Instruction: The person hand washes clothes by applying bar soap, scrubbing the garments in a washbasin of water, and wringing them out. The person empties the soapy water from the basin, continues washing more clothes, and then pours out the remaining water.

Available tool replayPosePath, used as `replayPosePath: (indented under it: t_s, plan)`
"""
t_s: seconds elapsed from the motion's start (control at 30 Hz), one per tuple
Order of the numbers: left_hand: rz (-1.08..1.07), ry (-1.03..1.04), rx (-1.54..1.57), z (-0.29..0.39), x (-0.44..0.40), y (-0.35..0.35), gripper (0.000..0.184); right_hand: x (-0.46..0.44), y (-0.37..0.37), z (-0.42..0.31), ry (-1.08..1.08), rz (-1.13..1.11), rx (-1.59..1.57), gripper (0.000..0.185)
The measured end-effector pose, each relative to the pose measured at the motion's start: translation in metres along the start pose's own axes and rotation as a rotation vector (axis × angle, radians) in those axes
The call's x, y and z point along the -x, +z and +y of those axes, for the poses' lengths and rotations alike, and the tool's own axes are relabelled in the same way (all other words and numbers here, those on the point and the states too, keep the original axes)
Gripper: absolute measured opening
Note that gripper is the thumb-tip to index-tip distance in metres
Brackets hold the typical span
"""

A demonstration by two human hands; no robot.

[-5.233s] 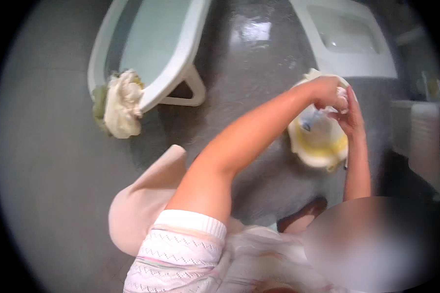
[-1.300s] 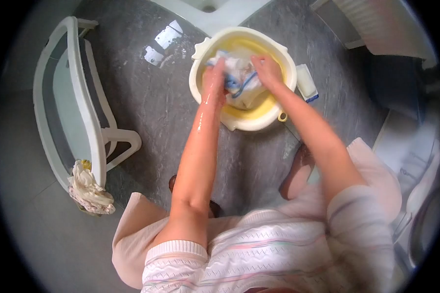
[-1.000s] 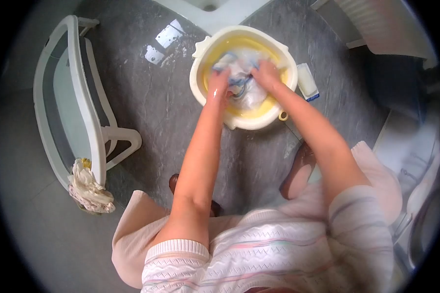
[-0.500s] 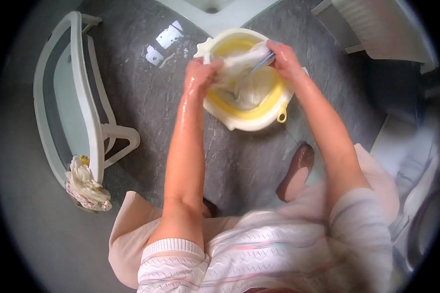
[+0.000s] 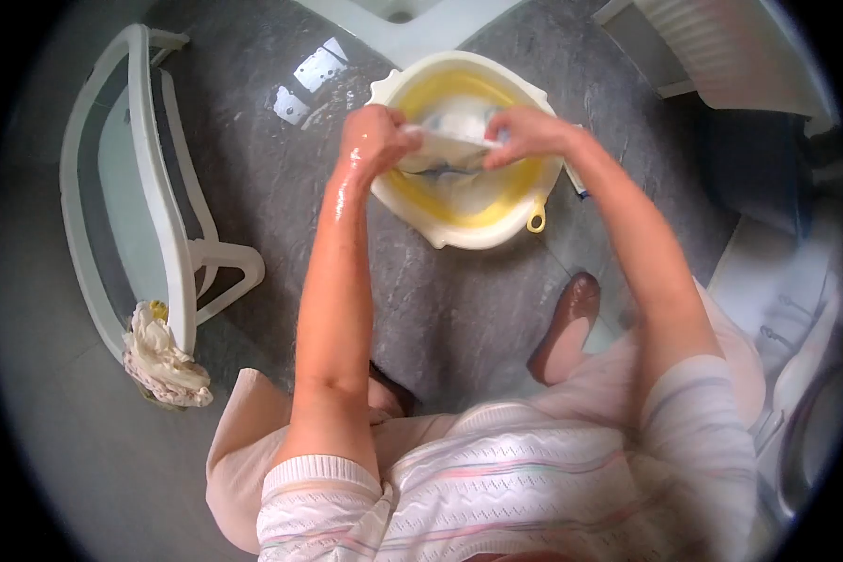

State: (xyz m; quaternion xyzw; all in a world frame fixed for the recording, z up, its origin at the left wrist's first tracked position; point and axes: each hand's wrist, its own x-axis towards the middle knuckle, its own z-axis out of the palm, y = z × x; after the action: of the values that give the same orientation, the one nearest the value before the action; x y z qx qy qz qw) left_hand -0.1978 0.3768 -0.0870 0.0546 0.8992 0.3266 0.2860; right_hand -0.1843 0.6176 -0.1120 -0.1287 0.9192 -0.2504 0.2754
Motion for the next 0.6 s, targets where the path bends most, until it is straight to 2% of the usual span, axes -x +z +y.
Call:
replayPosePath:
  t_s: [0.03, 0.07, 0.13, 0.17, 0.27, 0.33, 0.37, 0.4, 0.43, 0.5, 0.53, 0.6]
  plan:
    - [0.046, 0.016, 0.103, 0.001, 0.002, -0.003, 0.029, -0.001, 0.006, -0.009, 0.042, -0.117, 0.092, 0.035]
    - [0.047, 0.061, 0.452, -0.004, -0.002, 0.001, 0.027, -0.002, 0.009, -0.014, 0.082, -0.234, 0.183, 0.034]
    - [0.053, 0.145, 1.147, -0.022, -0.014, 0.018, 0.024, -0.002, 0.009, -0.008, 0.07, -0.116, -0.291, 0.031]
    - [-0.063, 0.193, 1.53, -0.033, -0.017, 0.025, 0.027, -0.002, 0.006, -0.002, 0.066, -0.053, -0.525, 0.03]
    - [-0.065, -0.069, 2.04, -0.03, -0.017, 0.054, 0.037, -0.011, 0.001, -0.005, 0.028, 0.128, -1.101, 0.026]
    - [-0.034, -0.159, 1.995, -0.021, -0.022, 0.069, 0.029, -0.007, 0.004, -0.029, 0.022, 0.191, -1.441, 0.029]
    - [0.002, -0.245, 1.998, -0.019, -0.024, 0.076, 0.026, -0.024, 0.021, -0.01, 0.082, 0.153, -1.307, 0.029]
    - [0.037, -0.33, 1.999, -0.019, -0.027, 0.08, 0.024, -0.027, 0.035, -0.016, -0.007, 0.278, -1.101, 0.028]
    - [-0.109, -0.097, 2.025, -0.042, -0.043, 0.099, 0.023, -0.032, 0.053, -0.031, -0.088, 0.399, -0.888, 0.028]
    - [-0.396, 0.369, 2.027, -0.107, -0.077, 0.149, 0.02, -0.057, 0.141, -0.048, -0.18, 0.648, -0.673, 0.024]
    - [-0.237, 0.269, 2.009, -0.092, -0.066, 0.145, 0.017, -0.063, 0.166, -0.05, -0.229, 0.768, -0.556, 0.023]
    - [0.073, 0.081, 1.939, -0.018, -0.015, 0.12, 0.015, -0.036, 0.113, -0.053, -0.26, 0.665, -0.093, 0.024]
